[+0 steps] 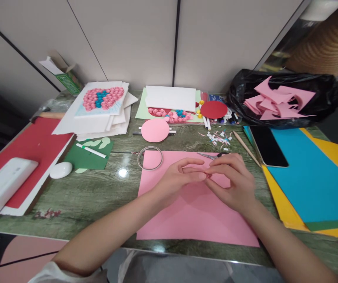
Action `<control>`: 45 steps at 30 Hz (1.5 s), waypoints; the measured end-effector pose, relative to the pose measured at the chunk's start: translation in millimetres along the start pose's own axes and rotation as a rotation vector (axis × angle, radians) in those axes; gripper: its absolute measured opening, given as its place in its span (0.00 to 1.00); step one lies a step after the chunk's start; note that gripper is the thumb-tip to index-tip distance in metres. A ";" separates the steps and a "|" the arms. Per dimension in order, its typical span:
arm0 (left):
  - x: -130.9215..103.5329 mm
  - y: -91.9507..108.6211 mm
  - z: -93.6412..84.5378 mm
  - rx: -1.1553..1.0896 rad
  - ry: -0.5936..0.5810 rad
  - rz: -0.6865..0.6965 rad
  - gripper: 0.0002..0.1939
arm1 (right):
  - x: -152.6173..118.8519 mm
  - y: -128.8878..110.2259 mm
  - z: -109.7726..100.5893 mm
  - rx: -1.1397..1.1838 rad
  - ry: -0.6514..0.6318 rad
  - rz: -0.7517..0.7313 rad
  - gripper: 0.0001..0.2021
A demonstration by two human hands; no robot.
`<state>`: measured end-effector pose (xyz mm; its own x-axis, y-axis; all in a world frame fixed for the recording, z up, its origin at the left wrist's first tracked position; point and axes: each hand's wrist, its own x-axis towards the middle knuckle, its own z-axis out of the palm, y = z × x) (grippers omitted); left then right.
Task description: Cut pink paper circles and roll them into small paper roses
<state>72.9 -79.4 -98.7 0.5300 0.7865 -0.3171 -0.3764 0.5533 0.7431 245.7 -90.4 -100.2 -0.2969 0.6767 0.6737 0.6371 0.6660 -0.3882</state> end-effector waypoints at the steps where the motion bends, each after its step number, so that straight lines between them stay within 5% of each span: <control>1: -0.3 -0.9 0.5 0.000 0.006 0.013 0.18 | -0.3 0.0 0.8 0.000 -0.003 0.000 0.09; 11: -0.8 6.1 -1.5 0.108 0.021 0.033 0.18 | -1.1 1.6 -1.9 -0.037 -0.033 -0.076 0.13; 19: 0.3 13.8 -6.6 0.189 -0.115 -0.002 0.19 | 3.6 0.3 -4.7 0.154 -0.132 -0.031 0.11; 34: 0.6 5.1 -0.4 0.147 0.006 0.026 0.18 | 1.4 2.7 -3.9 0.087 -0.124 -0.024 0.10; 45: 4.4 17.2 -10.8 0.241 -0.149 -0.028 0.19 | 5.8 1.2 -5.4 0.272 -0.289 0.081 0.07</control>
<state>60.5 -63.4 -93.7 0.6503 0.7130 -0.2621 -0.1782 0.4786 0.8597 248.6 -87.4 -93.4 -0.4665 0.7647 0.4446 0.4663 0.6397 -0.6110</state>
